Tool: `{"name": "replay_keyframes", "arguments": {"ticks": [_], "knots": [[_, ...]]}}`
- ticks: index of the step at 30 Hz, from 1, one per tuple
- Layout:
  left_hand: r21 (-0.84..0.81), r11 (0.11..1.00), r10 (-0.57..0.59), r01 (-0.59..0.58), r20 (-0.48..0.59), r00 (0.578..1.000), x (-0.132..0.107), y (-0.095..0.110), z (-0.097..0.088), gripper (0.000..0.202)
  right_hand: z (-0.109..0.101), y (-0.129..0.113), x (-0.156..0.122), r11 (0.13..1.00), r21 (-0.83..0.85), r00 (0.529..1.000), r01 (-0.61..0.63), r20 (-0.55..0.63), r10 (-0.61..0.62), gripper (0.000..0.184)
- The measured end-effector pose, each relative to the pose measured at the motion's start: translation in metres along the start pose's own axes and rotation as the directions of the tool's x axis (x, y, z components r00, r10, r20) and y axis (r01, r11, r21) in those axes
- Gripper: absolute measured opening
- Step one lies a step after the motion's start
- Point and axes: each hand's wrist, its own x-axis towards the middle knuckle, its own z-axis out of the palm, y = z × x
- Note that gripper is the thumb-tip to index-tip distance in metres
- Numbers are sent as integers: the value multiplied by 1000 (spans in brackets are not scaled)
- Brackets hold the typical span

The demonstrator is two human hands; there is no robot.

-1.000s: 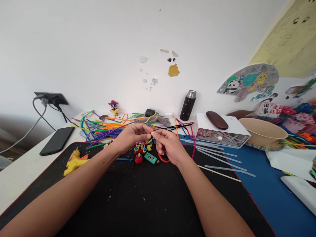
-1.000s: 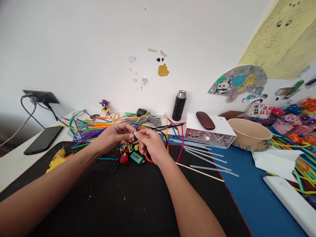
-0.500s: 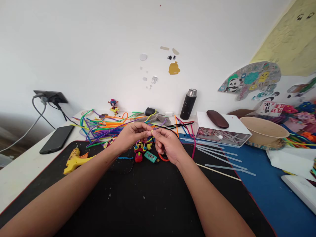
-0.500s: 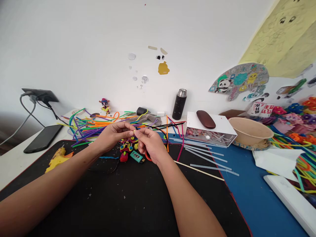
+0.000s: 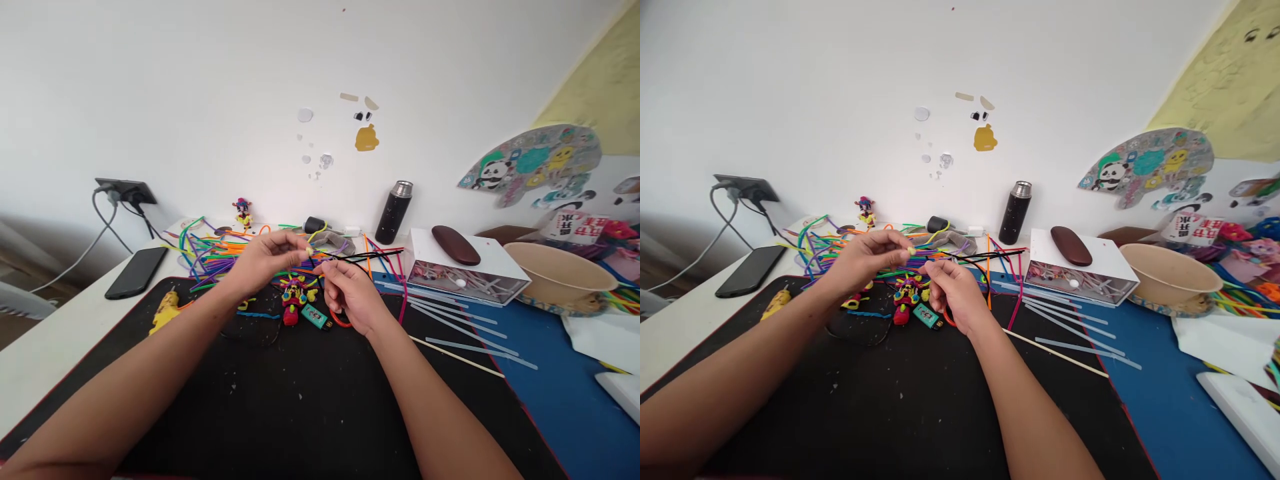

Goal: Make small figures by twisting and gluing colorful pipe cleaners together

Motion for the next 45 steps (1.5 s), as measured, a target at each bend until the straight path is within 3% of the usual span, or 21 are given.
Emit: {"name": "replay_keyframes", "arguments": {"ticks": [2, 4, 6, 9, 14, 17, 19, 22, 25, 27, 32, 37, 45], "knots": [[-11, 994, 106, -109, -135, 985, 2, 14, -19, 22, 1, -1, -1, 1000, -30, 1000, 3, -18, -4, 45], [-5, 977, 205, -215, -280, 938, 3, 28, -40, 22, 4, -2, -3, 996, -87, 1000, 12, -24, -14, 45], [1, 954, 280, -299, -356, 892, 2, 40, -57, 20, 9, 0, -5, 986, -165, 1000, 14, -11, -16, 45], [-3, 947, 298, -323, -373, 879, -1, 50, -70, 21, 21, 5, -9, 959, -283, 999, -2, 48, 17, 45], [20, 958, 278, -287, -325, 904, -3, 57, -70, 25, 52, 18, -11, 908, -418, 985, -30, 142, 98, 42], [-2, 956, 280, -292, -283, 917, -3, 59, -71, 24, 77, 21, -7, 840, -542, 971, 14, 207, 117, 33], [-16, 959, 271, -284, -256, 928, -3, 60, -73, 24, 98, 21, -3, 744, -660, 962, 104, 258, 94, 25], [-22, 961, 262, -275, -241, 934, -5, 63, -79, 24, 130, 21, 8, 475, -822, 929, 315, 370, 24, 22], [-23, 952, 288, -304, -255, 923, -8, 68, -88, 24, 158, 26, 21, 189, -864, 878, 466, 478, 23, 30], [-26, 943, 314, -333, -270, 910, -11, 72, -95, 22, 174, 32, 31, 42, -848, 847, 529, 530, 40, 36], [-41, 930, 336, -365, -306, 891, -16, 80, -112, 18, 203, 52, 52, -175, -812, 831, 557, 542, 128, 39], [-81, 914, 353, -397, -325, 878, -22, 85, -121, 16, 221, 68, 66, -246, -806, 839, 538, 484, 250, 36], [-137, 892, 374, -431, -311, 874, -22, 88, -120, 24, 227, 77, 79, -190, -810, 826, 554, 506, 250, 27]]}}
